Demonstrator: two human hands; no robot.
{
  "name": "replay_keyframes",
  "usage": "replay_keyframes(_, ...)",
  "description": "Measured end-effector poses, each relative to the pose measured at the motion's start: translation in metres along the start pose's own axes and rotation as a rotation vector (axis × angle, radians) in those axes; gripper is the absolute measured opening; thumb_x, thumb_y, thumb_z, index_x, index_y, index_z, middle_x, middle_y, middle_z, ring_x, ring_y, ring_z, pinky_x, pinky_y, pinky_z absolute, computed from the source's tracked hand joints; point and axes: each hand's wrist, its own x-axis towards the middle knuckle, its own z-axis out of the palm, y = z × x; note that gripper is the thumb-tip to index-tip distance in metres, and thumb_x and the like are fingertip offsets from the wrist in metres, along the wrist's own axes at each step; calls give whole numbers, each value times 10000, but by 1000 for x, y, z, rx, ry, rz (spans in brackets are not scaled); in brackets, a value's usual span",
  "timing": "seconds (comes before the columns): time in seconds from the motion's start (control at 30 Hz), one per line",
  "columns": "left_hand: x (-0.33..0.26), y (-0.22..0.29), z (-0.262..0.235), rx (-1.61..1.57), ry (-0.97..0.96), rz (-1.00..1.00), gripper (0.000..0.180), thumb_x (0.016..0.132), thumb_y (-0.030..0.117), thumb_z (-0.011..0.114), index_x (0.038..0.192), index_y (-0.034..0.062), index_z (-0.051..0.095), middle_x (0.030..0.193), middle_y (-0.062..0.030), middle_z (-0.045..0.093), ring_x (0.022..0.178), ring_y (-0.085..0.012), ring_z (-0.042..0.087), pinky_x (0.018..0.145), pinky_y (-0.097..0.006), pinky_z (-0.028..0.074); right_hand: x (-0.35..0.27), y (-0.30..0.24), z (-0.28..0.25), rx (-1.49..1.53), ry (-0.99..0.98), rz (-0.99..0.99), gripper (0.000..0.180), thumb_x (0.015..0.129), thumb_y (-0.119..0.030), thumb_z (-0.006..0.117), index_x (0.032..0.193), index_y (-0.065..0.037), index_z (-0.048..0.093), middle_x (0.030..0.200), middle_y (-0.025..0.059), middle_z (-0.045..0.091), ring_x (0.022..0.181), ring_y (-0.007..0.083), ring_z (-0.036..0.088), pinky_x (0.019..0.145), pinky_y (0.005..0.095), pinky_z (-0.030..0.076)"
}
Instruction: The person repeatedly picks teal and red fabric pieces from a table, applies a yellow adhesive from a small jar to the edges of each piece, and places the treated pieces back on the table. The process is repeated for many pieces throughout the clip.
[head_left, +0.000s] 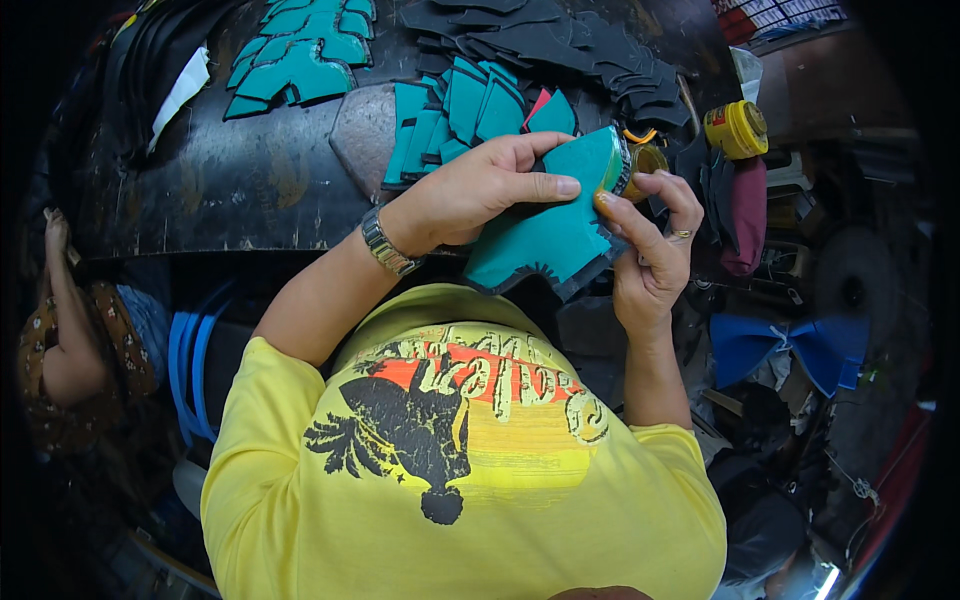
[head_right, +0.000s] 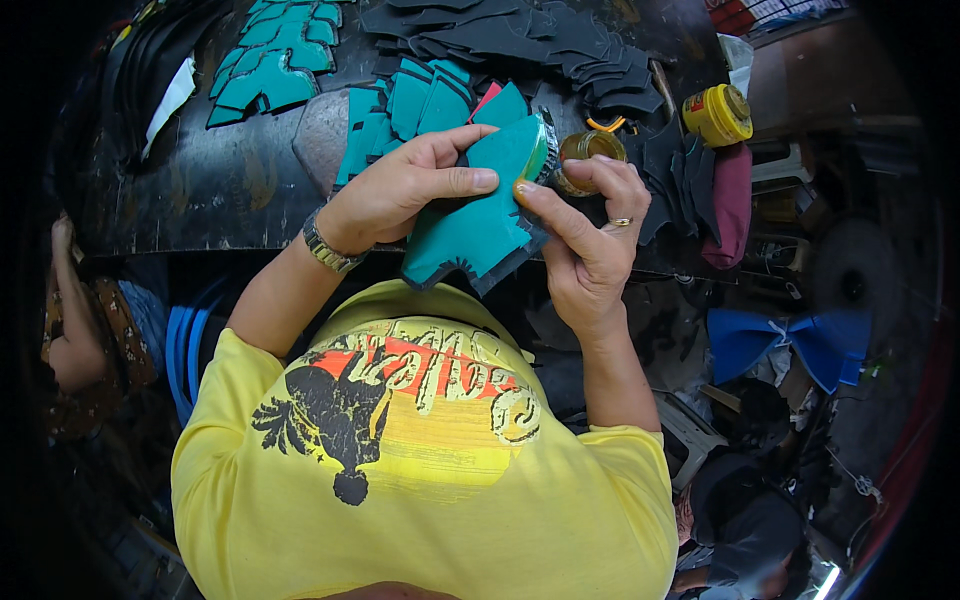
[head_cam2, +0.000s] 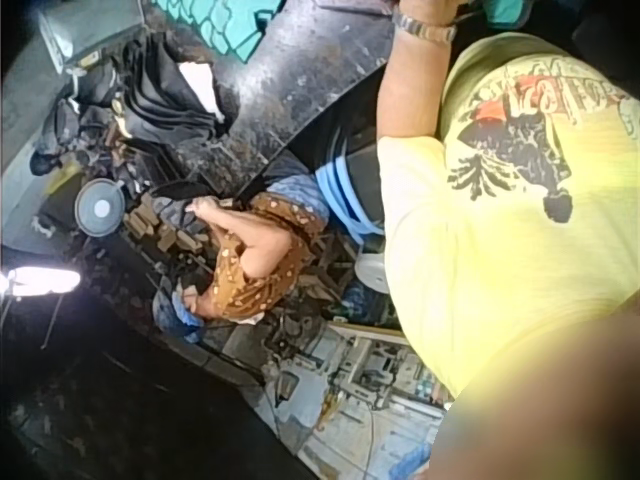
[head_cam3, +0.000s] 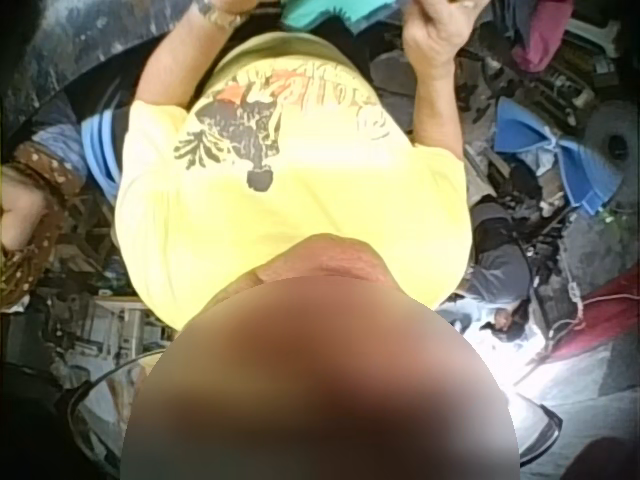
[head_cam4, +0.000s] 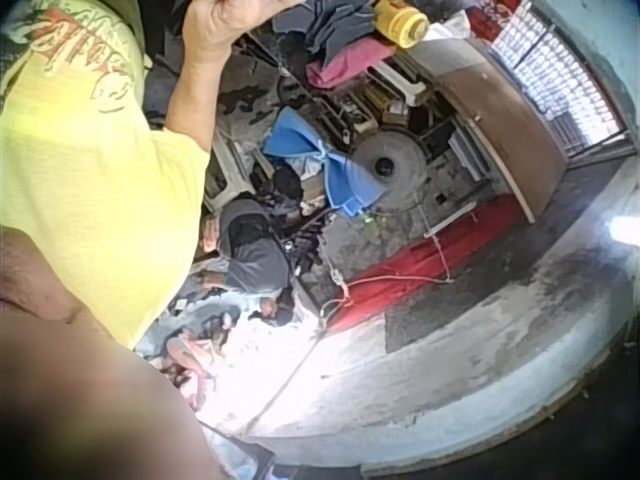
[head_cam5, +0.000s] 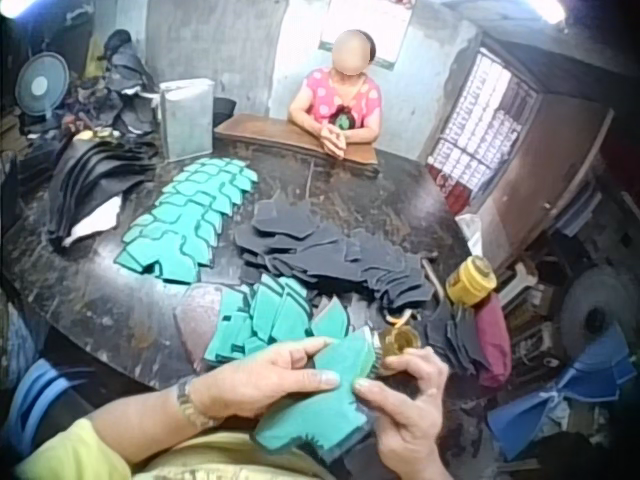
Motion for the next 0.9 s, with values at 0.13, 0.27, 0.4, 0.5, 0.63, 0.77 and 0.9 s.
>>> replay_keyframes(0.13,2,-1,-2,-22,-13,-21,538,965,160,680,1409,-38,449,1143,-77,681,931,-103,692,811,-249,583,3,2,0,53,-17,-51,492,649,80,705,1035,-208,805,1245,70,576,1274,331,452,1098,457,339)
replay_keyframes(0.27,3,-5,-3,-85,-23,-52,500,969,156,674,1386,-29,469,1126,-73,691,934,-103,696,807,-250,585,2,7,-2,217,-31,-26,445,667,110,684,982,-180,802,1289,83,570,1333,335,432,1139,478,298)
replay_keyframes(0.4,5,-7,-6,-106,9,-70,491,978,132,655,1401,-14,455,1151,-77,687,955,-116,701,817,-261,591,3,11,-11,140,50,-100,390,665,37,772,950,-226,809,1234,51,575,1286,321,452,1109,472,335)
replay_keyframes(0.5,7,-4,-9,-47,23,-36,500,979,119,650,1415,-13,446,1166,-74,682,964,-117,698,824,-262,591,6,8,-21,-115,161,-136,371,696,46,756,945,-225,804,1227,49,572,1289,318,451,1116,484,320)
replay_keyframes(0.63,8,-2,-8,106,15,-48,521,976,123,657,1426,-24,439,1176,-64,673,956,-106,685,821,-250,581,14,7,-18,-268,37,-53,466,706,71,727,1054,-232,796,1348,69,550,1319,323,430,1144,446,291)
replay_keyframes(0.77,6,-3,-5,120,23,-10,523,978,138,657,1426,-23,441,1160,-62,672,926,-95,680,796,-240,578,17,7,-7,-135,-77,-54,544,714,95,711,1120,-258,785,1448,85,507,1431,349,321,1161,443,278)
replay_keyframes(0.9,6,-6,-7,24,12,13,474,988,157,644,1394,-18,474,1116,-65,685,904,-92,687,777,-239,581,10,8,-4,59,-171,-8,534,704,73,733,1100,-280,795,1478,69,483,1478,359,253,1187,466,241)
